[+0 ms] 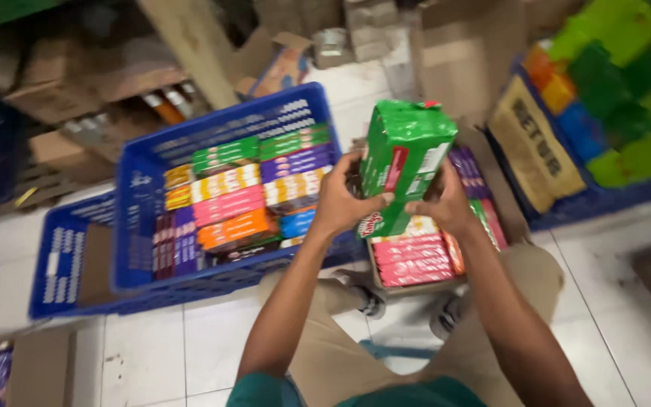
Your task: The person sits on a small stool and transfers stacks of colorful snack bars from a cardboard box into a blue plastic crate. They arrange the items by color and type, stacking them neatly within the crate.
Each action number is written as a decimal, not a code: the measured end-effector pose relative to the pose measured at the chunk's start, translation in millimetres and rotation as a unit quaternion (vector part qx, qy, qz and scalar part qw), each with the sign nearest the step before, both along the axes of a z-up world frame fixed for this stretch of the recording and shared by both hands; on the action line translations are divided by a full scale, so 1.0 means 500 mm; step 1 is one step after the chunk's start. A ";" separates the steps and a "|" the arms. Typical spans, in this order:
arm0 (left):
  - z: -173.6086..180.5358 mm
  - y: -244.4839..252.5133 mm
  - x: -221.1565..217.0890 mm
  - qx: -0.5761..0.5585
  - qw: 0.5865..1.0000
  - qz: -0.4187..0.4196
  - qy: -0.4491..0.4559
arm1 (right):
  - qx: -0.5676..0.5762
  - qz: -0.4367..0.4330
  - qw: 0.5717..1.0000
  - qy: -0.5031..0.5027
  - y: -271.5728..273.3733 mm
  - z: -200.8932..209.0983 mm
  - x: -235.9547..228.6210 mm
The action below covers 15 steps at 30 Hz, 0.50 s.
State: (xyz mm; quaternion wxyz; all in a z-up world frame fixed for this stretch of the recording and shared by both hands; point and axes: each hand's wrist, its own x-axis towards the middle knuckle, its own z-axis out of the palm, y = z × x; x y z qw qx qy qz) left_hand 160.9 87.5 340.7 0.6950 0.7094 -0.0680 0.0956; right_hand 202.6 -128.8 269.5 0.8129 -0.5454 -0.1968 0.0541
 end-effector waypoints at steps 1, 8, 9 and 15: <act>-0.005 -0.042 0.005 -0.011 1.000 -0.016 0.003 | -0.008 -0.015 1.000 -0.014 -0.044 -0.021 0.009; -0.117 -0.222 0.000 0.067 0.988 -0.120 0.066 | -0.121 -0.135 0.982 0.050 -0.300 -0.086 -0.004; -0.168 -0.223 -0.015 0.066 0.987 -0.130 0.071 | -0.122 -0.144 0.980 0.056 -0.314 -0.081 -0.004; -0.439 -0.189 -0.165 0.184 0.964 -0.134 0.136 | -0.437 -0.328 0.831 0.107 -0.405 -0.223 0.064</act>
